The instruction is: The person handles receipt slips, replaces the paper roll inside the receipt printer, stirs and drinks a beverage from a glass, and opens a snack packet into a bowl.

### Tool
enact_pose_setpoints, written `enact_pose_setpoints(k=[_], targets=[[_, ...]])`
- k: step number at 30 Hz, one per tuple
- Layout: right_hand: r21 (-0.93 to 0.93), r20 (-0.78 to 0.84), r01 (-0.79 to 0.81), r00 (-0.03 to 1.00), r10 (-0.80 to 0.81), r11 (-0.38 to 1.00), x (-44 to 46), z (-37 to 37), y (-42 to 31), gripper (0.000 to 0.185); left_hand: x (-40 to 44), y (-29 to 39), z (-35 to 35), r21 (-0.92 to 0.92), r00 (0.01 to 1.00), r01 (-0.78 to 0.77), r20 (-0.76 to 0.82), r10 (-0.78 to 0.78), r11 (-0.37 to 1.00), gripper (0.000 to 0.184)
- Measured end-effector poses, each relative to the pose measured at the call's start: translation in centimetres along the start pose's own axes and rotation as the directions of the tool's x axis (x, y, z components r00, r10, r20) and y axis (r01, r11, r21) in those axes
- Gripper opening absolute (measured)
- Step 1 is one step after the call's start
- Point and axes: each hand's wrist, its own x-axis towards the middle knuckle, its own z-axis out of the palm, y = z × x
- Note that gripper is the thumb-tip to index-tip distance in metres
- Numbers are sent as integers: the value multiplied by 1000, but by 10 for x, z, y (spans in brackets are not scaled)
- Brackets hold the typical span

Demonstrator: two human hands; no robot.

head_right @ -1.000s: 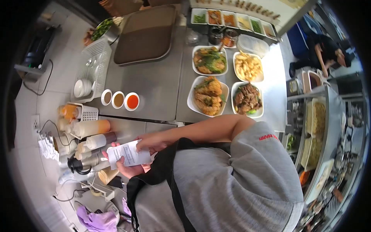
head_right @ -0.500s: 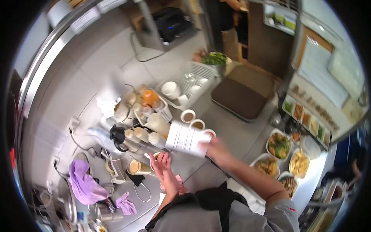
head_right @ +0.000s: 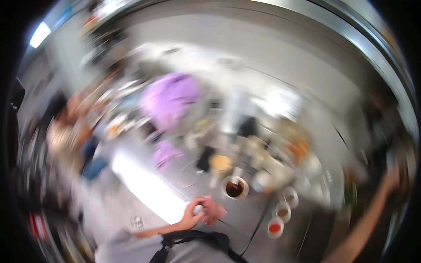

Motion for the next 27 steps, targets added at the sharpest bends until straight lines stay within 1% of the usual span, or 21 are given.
enact_pose_setpoints(k=[1, 2, 3, 4, 5, 6, 7, 10, 11, 13, 16, 17, 19, 21, 22, 23, 24, 25, 26, 27], targets=[[21, 5, 20, 1000, -21, 1000, 3, 27, 7, 33, -7, 13, 3, -122, 985, 170, 54, -164, 978, 43], [16, 11, 21, 1000, -21, 1000, 1, 53, 0, 33, -11, 10, 7, -148, 998, 56, 35, -52, 987, 44], [13, 27, 4, 1000, -4, 1000, -1, 74, -9, 34, -16, 5, 8, -159, 996, -52, 57, 62, 986, 44], [11, 44, -12, 999, 12, 1000, -2, 90, -23, 34, -22, 7, 7, -115, 997, -30, 60, 37, 993, 42], [11, 58, -27, 998, 27, 1000, -6, 100, -34, 35, -25, 8, 4, -85, 994, -9, 109, 18, 996, 41], [-2, 84, -49, 995, 49, 999, -9, 107, -31, 35, -22, 13, 10, -60, 978, 16, 207, -3, 998, 40], [-15, 90, -68, 994, 69, 998, -12, 107, -27, 36, -25, 15, 11, -44, 989, -49, 140, 55, 998, 36], [-28, 116, -101, 988, 104, 994, -21, 111, -15, 38, -28, 27, -3, 93, 999, 8, 44, -12, 996, 33], [-36, 117, -106, 987, 109, 994, -23, 112, -11, 39, -27, 26, -5, 112, 999, 6, 42, -11, 994, 33], [-44, 118, -106, 987, 111, 993, -25, 111, 9, 40, -27, 23, -3, 133, 999, -1, 53, -6, 991, 34], [-20, 118, -85, 989, 86, 996, -25, 111, 43, 43, -23, 31, 8, 116, 973, 103, 195, -124, 988, 34], [-6, 113, -70, 991, 70, 998, -26, 109, 59, 44, -23, 33, 12, 177, 979, 32, 193, -66, 984, 35], [-5, 89, -34, 995, 35, 999, -25, 94, 100, 46, -13, 32, 18, 232, 950, -173, 296, 100, 957, 37], [-24, 70, -14, 997, 15, 1000, -23, 77, 132, 47, -14, 23, 19, 294, 918, -110, 396, -16, 950, 45], [-51, 67, -26, 997, 29, 998, -19, 68, 146, 48, -13, 29, 20, 324, 912, 31, 379, -160, 946, 43], [-108, 52, -41, 998, 47, 993, -20, 51, 161, 49, -10, 37, 20, 300, 937, -18, 337, -88, 954, 39], [-260, 121, -202, 963, 239, 944, -14, 22, 106, 54, -20, 12, 17, 316, 963, -42, 267, -46, 948, 34], [-431, 184, -312, 888, 421, 847, -8, -9, 49, 59, -25, -2, 14, 303, 968, -11, 243, -66, 953, 32], [-312, 97, -183, 970, 223, 932, -16, 13, 91, 66, -26, -4, 9, 322, 964, -8, 255, -79, 947, 30], [-209, 53, -45, 997, 57, 977, -17, 22, 95, 74, -27, -8, 10, 332, 956, -13, 280, -85, 943, 30]])
